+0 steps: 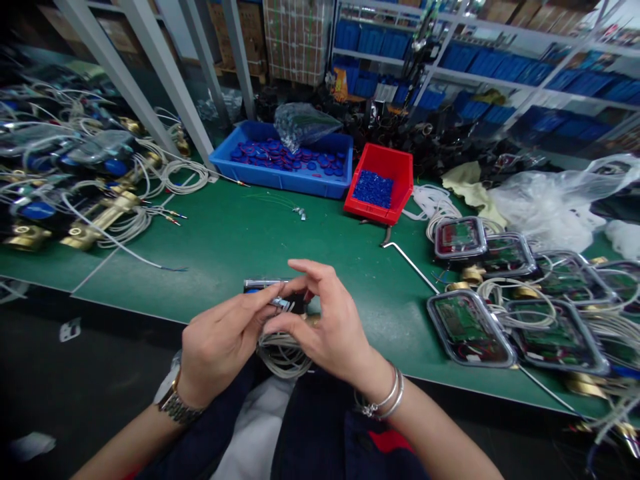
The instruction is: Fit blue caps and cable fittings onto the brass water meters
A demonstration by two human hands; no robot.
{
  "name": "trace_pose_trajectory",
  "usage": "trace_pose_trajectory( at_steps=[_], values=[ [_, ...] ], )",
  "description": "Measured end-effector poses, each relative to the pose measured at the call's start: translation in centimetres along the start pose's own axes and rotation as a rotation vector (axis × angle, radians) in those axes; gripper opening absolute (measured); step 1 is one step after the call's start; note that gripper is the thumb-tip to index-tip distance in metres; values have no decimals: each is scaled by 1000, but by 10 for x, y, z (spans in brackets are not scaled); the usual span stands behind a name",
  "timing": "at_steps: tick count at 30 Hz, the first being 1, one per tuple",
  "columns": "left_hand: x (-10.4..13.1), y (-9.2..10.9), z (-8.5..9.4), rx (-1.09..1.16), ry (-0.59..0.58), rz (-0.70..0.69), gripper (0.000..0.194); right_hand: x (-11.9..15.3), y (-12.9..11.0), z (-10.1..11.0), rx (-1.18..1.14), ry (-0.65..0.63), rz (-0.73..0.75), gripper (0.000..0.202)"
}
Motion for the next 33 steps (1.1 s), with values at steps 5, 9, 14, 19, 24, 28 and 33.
trace_pose_trajectory(
  at_steps=[5, 9, 14, 19, 24, 28, 33],
  values=[
    [-7, -6, 5, 56, -47, 94, 21, -5, -17, -9, 609, -275, 396, 13],
    [-10, -9, 0, 109, -210, 45, 29, -6, -21, -15, 751, -352, 519, 14],
    [-17, -2, 13, -160, -65, -37, 23, -19, -21, -20, 542, -280, 327, 20],
    [-22, 3, 32, -348, 136, -12, 19, -31, -21, -24, 466, -259, 168, 24],
    [-22, -2, 34, -338, 137, 54, 9, -35, -29, -27, 640, -253, 331, 18],
    [-21, -1, 36, -366, 199, 56, 12, -37, -22, -26, 601, -231, 240, 22],
    [-21, 1, 34, -352, 175, 45, 9, -35, -21, -29, 633, -237, 308, 21]
  ],
)
Point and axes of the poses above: each hand's wrist, its own x-axis away from the middle knuckle, its own z-axis out of the back of the hand, y = z × x, the point moved 7 cm from there along -x, towards the middle knuckle, and after that the axes turned 9 degrees about z, right-handed, at the moved point
